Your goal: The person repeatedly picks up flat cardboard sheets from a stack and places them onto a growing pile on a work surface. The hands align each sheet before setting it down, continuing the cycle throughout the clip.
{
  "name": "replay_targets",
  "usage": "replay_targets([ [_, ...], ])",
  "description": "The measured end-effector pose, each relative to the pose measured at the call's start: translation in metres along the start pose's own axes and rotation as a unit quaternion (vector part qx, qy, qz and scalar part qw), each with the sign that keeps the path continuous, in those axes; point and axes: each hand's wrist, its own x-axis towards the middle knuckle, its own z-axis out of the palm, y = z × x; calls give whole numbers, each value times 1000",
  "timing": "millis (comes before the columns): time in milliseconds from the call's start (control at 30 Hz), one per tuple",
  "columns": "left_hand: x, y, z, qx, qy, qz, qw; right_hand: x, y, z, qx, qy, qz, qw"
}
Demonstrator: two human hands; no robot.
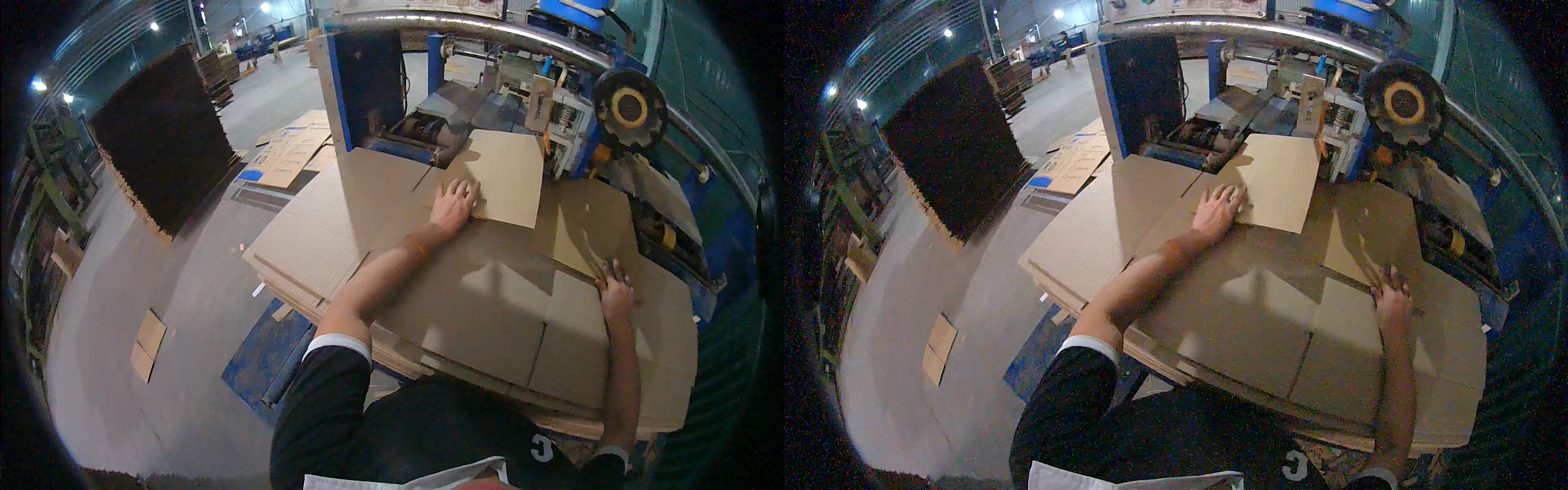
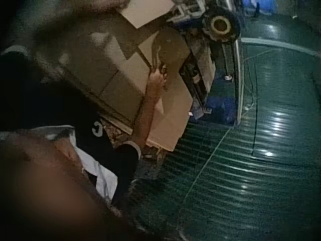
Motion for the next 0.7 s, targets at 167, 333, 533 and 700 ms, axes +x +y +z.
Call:
replay_targets([
  [167, -39, 3, -49, -117, -33, -98, 988, -5, -1, 4, 35, -233, 95, 967],
  [333, -80, -8, -93, -257, -28, -132, 957, 1, -27, -4, 65, -130, 52, 988],
  [533, -180, -59, -123, -77, 145, -482, 861, -82, -8, -53, 148, -114, -62, 980],
  [700, -235, -76, -136, -121, 157, -578, 792, -208, 88, -33, 153, 90, 292, 940],
])
